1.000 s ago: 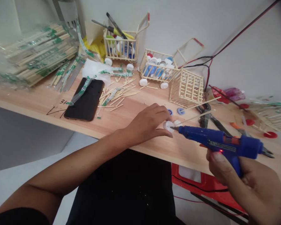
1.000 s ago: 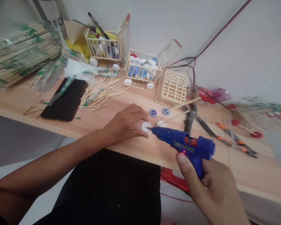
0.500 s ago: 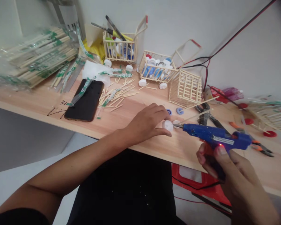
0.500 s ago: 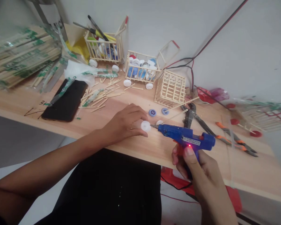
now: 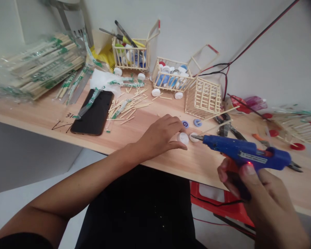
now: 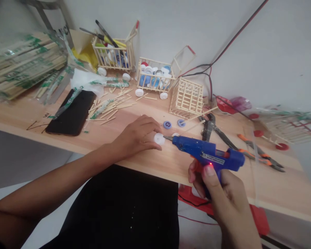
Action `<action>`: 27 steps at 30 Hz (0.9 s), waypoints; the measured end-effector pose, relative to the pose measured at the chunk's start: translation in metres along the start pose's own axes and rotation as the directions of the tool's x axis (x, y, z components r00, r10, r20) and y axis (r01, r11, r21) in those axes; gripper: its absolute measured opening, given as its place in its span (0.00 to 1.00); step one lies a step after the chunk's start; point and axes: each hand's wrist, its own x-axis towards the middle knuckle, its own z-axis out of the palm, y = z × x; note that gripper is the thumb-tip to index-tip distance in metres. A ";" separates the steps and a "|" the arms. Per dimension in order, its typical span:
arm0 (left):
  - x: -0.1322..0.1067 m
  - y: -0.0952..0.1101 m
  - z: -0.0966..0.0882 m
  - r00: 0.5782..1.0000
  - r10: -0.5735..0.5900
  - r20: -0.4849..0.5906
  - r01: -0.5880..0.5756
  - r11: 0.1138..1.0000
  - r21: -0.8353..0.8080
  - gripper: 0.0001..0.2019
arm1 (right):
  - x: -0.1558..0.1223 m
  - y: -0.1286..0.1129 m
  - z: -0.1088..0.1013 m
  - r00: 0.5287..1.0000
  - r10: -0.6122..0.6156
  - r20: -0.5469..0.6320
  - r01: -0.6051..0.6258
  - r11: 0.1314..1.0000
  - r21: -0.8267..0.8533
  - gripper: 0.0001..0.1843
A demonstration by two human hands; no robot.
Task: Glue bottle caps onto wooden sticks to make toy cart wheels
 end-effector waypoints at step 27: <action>0.009 0.014 -0.008 0.993 -0.092 -0.076 0.098 0.992 0.080 0.14 | 0.024 0.060 -0.090 0.843 -0.481 -0.242 0.071 0.544 -0.836 0.25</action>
